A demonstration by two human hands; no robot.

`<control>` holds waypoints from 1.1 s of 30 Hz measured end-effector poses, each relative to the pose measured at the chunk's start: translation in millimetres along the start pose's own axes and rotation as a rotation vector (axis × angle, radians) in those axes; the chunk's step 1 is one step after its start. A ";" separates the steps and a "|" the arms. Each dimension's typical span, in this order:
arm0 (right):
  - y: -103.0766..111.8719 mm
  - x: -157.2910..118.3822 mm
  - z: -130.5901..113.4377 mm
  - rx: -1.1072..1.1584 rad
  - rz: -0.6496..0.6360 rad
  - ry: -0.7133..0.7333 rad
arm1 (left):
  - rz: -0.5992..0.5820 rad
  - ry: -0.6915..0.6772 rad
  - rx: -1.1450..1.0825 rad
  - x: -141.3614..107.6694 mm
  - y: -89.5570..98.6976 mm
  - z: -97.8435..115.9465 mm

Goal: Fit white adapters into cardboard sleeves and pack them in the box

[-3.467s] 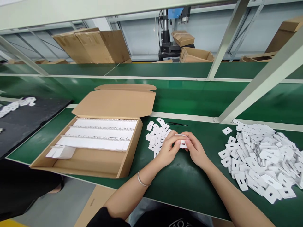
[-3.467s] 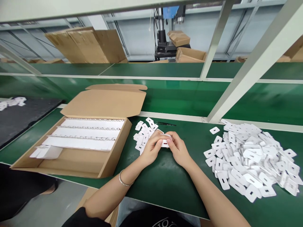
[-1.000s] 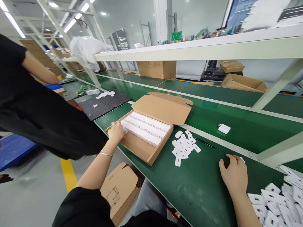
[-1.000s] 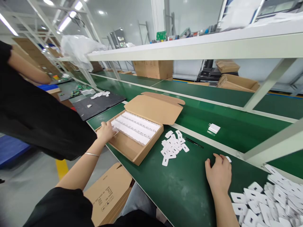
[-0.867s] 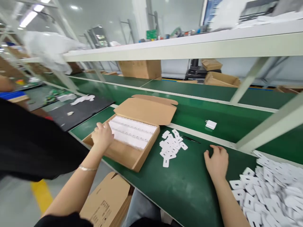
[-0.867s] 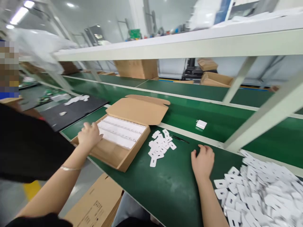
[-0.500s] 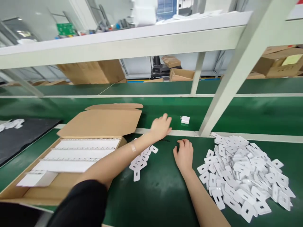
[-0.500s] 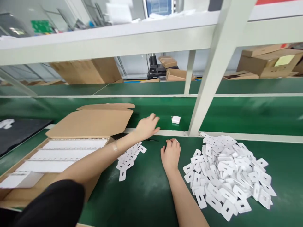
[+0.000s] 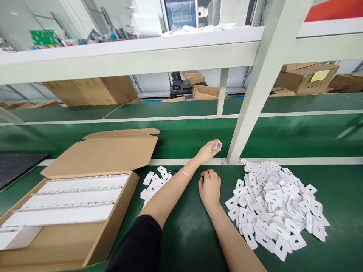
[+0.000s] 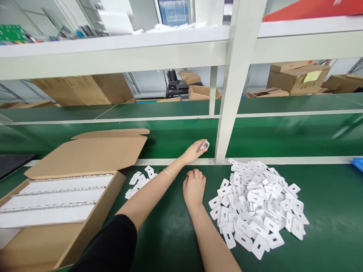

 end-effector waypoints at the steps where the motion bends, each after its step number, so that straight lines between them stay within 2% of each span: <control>1: 0.4 0.5 -0.4 0.006 0.002 0.004 | 0.010 -0.023 -0.062 -18.5 8.8 0.8; 3: 1.6 1.8 -1.4 0.016 0.003 0.020 | 0.029 -0.094 -0.219 -63.3 27.1 6.3; 5: 2.9 3.0 -3.5 0.026 -0.005 0.044 | 0.079 -0.241 -0.564 -115.2 48.4 17.9; 8: 4.1 4.4 -7.5 0.037 -0.033 0.085 | 0.074 -0.281 -0.766 -184.3 65.8 27.9; 10: 5.0 5.0 -8.1 0.033 -0.039 0.090 | 0.041 -0.257 -0.828 -216.6 70.1 32.4; 12: 6.4 5.6 -4.1 0.008 -0.015 0.053 | 0.037 -0.260 -0.890 -237.6 74.2 36.1; 17: 8.9 5.2 14.0 -0.102 0.072 -0.096 | 0.121 -0.292 -0.978 -257.9 80.1 33.5; 26: 15.0 9.2 20.0 -0.005 -0.008 -0.034 | 0.350 -0.153 -0.895 -260.8 68.6 -19.9; 29: 19.2 9.8 25.4 0.055 -0.005 -0.057 | 0.402 -0.158 -0.871 -261.6 69.5 -26.2; 33: 26.0 8.6 30.2 0.108 0.023 -0.094 | 0.425 -0.188 -0.867 -263.3 71.7 -24.6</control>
Point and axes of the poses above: each hand's wrist, its own x-axis towards the middle knuckle, its own y-axis out of the back of the hand, z = x × y, the point moved 7 cm from there along x, towards the middle knuckle, and after that the axes turned 3 degrees about x, right-handed, at the moved point
